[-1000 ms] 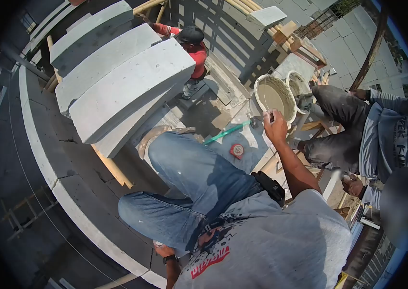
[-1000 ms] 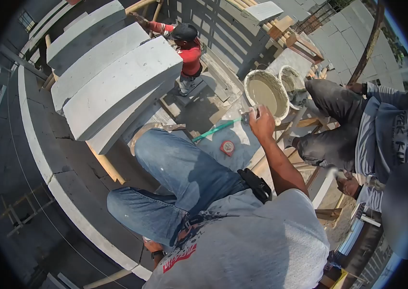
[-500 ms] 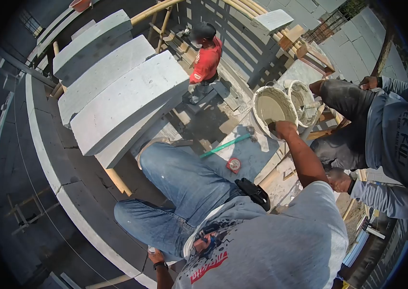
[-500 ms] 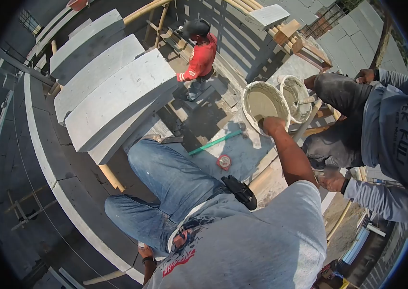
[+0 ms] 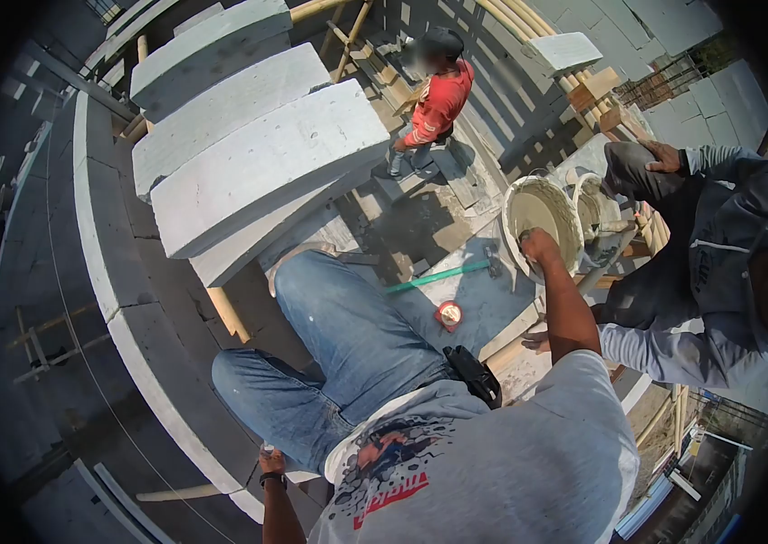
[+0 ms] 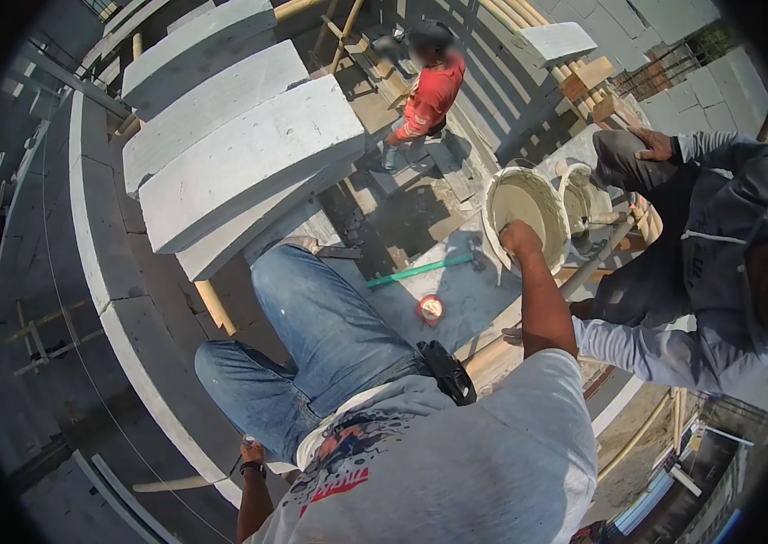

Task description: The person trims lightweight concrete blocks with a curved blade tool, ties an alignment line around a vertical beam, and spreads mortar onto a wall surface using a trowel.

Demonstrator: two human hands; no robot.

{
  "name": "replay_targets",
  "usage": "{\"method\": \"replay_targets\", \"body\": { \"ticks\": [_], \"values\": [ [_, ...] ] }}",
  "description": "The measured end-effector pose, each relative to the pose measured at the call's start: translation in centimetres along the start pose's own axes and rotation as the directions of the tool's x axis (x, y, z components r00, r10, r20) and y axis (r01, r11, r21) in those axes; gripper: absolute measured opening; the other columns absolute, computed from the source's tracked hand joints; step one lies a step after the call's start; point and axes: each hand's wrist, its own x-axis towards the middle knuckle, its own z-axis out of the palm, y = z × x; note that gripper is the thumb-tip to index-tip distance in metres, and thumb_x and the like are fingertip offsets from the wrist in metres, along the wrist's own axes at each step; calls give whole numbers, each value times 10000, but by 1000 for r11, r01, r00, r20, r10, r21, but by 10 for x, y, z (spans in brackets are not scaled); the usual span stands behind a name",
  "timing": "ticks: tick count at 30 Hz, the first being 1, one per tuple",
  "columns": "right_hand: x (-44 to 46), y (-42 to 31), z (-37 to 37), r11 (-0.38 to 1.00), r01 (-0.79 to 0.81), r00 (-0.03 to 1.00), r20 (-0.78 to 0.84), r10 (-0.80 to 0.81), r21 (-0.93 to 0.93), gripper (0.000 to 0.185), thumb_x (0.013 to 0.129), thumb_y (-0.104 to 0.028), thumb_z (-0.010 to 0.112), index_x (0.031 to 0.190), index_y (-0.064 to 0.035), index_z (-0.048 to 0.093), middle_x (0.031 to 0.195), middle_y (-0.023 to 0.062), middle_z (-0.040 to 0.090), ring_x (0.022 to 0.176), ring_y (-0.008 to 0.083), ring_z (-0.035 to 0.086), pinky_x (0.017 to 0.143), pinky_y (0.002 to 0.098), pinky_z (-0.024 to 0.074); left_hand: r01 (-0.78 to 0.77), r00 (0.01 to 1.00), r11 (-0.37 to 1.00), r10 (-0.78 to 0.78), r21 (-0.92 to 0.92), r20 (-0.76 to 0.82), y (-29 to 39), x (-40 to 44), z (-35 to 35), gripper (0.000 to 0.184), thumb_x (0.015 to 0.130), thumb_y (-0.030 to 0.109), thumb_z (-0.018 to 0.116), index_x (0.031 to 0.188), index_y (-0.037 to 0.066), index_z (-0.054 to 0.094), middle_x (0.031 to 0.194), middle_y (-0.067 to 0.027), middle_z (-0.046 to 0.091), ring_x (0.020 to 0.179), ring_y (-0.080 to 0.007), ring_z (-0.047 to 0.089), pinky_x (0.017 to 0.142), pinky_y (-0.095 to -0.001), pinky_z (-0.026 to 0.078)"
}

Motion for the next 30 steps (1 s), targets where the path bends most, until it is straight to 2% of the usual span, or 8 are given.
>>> {"method": "replay_targets", "body": {
  "ticks": [4,5,6,7,11,16,25,30],
  "values": [
    [112,17,32,901,151,963,-268,-40,407,479,940,-344,543,1188,44,677,1144,292,711,1048,431,700,952,487,531,115,991,992,-112,53,-68,24,-6,-3,503,922,361,710,1217,-37,623,1092,-191,729,996,-326,706,870,-411,548],
    [131,8,23,589,106,982,-177,64,801,477,970,-357,515,1235,10,664,1147,253,724,1053,390,707,933,469,536,102,990,993,-96,59,-103,4,0,4,542,907,393,724,1220,-37,622,1113,-211,723,1029,-353,700,885,-431,546],
    [138,-7,15,135,8,995,-22,101,991,476,999,-370,487,1282,-23,651,1150,215,737,1059,349,713,913,451,540,92,987,994,-82,63,-141,-18,6,16,580,893,426,738,1222,-37,621,1133,-231,718,1062,-380,694,900,-452,544],
    [119,-28,21,-37,-89,992,92,87,995,485,994,-378,499,1279,-18,651,1126,204,722,1033,338,698,891,443,531,110,981,993,-101,51,-165,-25,-1,22,616,883,455,743,1229,-40,618,1148,-243,712,1086,-393,686,911,-461,541],
    [-82,-71,132,351,-463,885,449,126,814,523,974,-412,546,1271,5,652,1028,163,662,929,291,636,807,411,491,198,954,978,-209,-72,-214,1,-8,28,752,842,554,762,1259,-51,605,1183,-286,694,1140,-430,666,943,-478,532],
    [-173,-102,140,397,-582,809,557,190,709,582,949,-455,604,1260,34,654,906,112,588,799,233,559,700,371,442,315,935,948,-317,-37,-162,65,-16,4,843,803,679,738,1211,-53,655,1161,-290,704,1126,-405,684,953,-450,527],
    [-58,-47,-115,84,-103,782,29,622,991,705,904,-532,710,1241,85,657,687,19,453,565,129,420,509,298,354,184,962,922,-240,-342,-130,51,11,-3,859,794,726,719,1167,-47,709,1123,-247,736,1102,-327,699,973,-401,513],
    [-116,-113,-252,-36,204,936,-184,299,978,874,895,-605,725,1319,145,574,622,-45,286,478,54,280,430,248,231,126,940,961,-195,-244,-281,63,-9,10,855,825,643,746,1320,-40,604,1256,-269,677,1182,-371,660,1013,-430,509]
  ]
}}
